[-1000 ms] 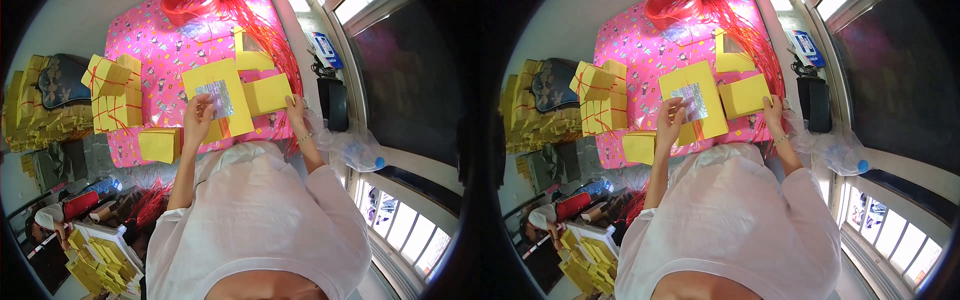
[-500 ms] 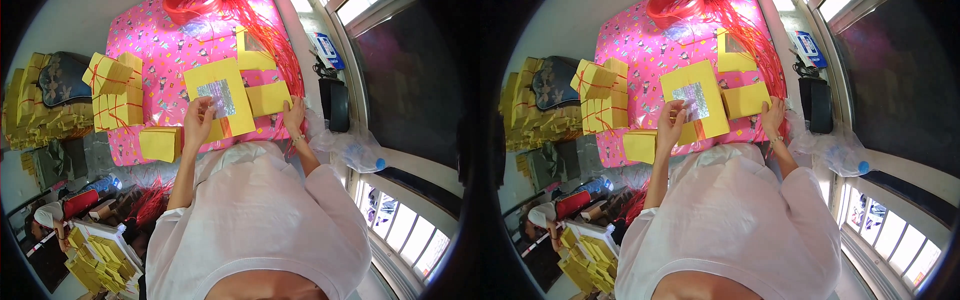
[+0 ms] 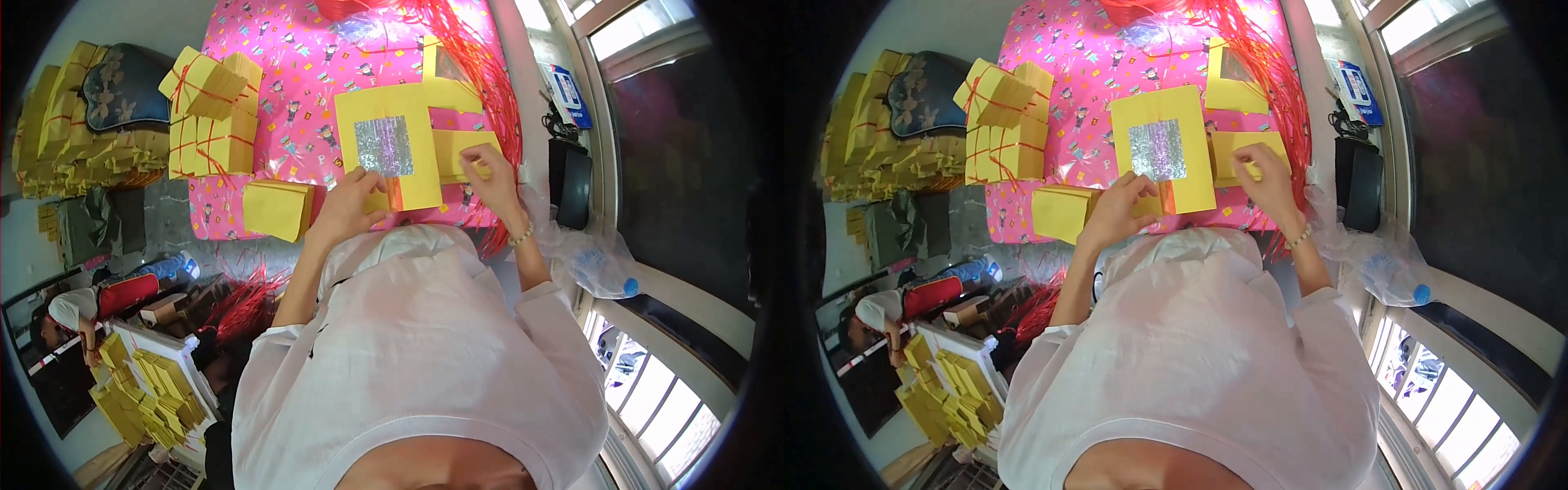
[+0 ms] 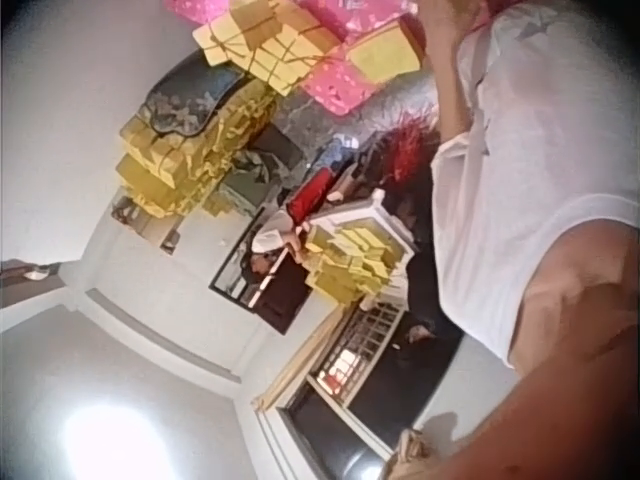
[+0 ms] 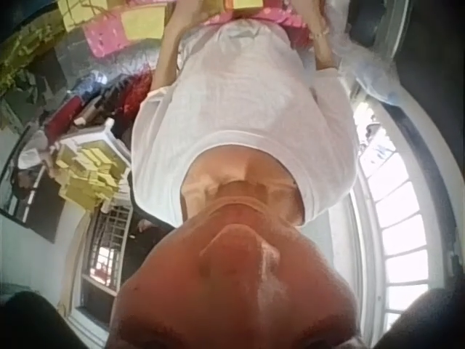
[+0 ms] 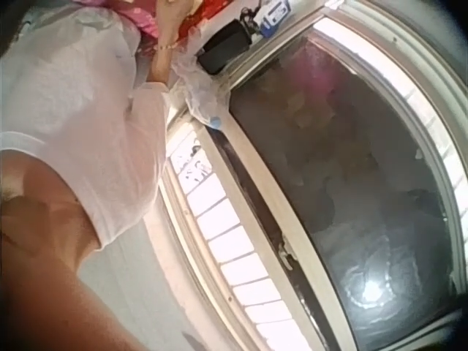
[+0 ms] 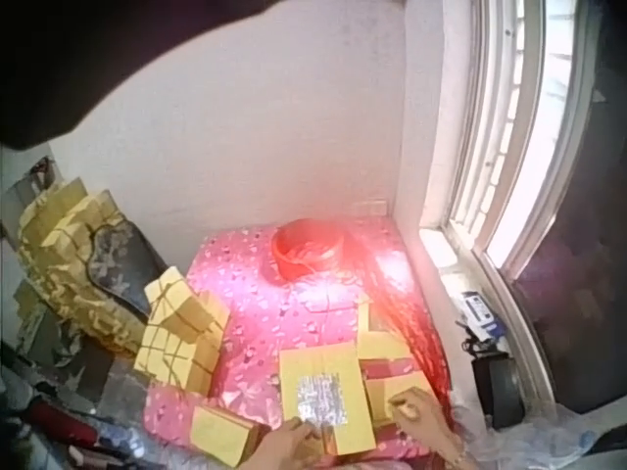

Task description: The person is folding sheets of yellow joss paper and organizing them into stacks or boxes.

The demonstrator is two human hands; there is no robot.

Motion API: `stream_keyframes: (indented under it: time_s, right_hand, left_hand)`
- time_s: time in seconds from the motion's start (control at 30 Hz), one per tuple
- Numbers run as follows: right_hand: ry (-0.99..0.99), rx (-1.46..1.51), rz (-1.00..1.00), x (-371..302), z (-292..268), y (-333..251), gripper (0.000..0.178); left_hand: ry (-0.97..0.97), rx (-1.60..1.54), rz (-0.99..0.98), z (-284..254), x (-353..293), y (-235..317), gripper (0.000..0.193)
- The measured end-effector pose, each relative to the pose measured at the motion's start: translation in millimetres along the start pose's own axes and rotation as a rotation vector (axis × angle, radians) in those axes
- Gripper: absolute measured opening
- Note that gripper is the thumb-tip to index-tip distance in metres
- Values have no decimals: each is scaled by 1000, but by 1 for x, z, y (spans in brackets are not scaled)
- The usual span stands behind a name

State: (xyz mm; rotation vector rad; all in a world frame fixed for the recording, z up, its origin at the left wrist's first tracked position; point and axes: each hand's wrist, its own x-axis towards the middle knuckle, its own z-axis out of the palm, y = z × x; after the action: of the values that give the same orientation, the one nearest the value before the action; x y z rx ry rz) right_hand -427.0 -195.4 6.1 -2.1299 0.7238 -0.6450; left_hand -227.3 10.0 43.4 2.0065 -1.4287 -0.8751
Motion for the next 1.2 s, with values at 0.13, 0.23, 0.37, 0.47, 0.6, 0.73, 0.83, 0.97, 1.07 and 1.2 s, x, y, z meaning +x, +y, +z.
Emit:
stream_keyframes:
  time_s: [0.13, 0.23, 0.37, 0.47, 0.6, 0.73, 0.83, 0.97, 1.07, 1.2]
  right_hand:
    - [-449, -78, -300, 0, 5, -39, 27]
    - [-521, -149, -385, -2, 16, -47, 29]
    - [-524, -220, -404, 1, 22, -46, 31]
    - [-564, -227, -426, 6, 21, -44, 29]
    - [-658, -144, -361, 14, 16, -44, 17]
    - [-696, -81, -334, 20, 17, -40, 10]
    - [-712, -69, -316, 23, 16, -40, 10]
    - [-735, -60, -280, 24, 18, -36, 10]
    - [-727, -32, -255, 24, 20, -33, 11]
    - [-718, 56, -185, 25, 23, -26, 15]
  left_hand:
    - [30, 149, 83, 11, 0, 0, 40]
    - [20, 240, 89, 13, 1, 2, 40]
    - [20, 220, 84, 13, 3, -1, 38]
    - [5, 156, 103, 10, 4, -6, 33]
    - [-27, 26, 107, 6, 7, -17, 23]
    - [-83, -133, 53, 2, 11, -20, 20]
    - [-86, -131, 89, 1, 12, -21, 19]
    - [-88, -114, 91, 1, 13, -25, 19]
    - [-117, -182, 53, 2, 14, -29, 20]
    - [-128, -294, -10, 1, 14, -26, 15]
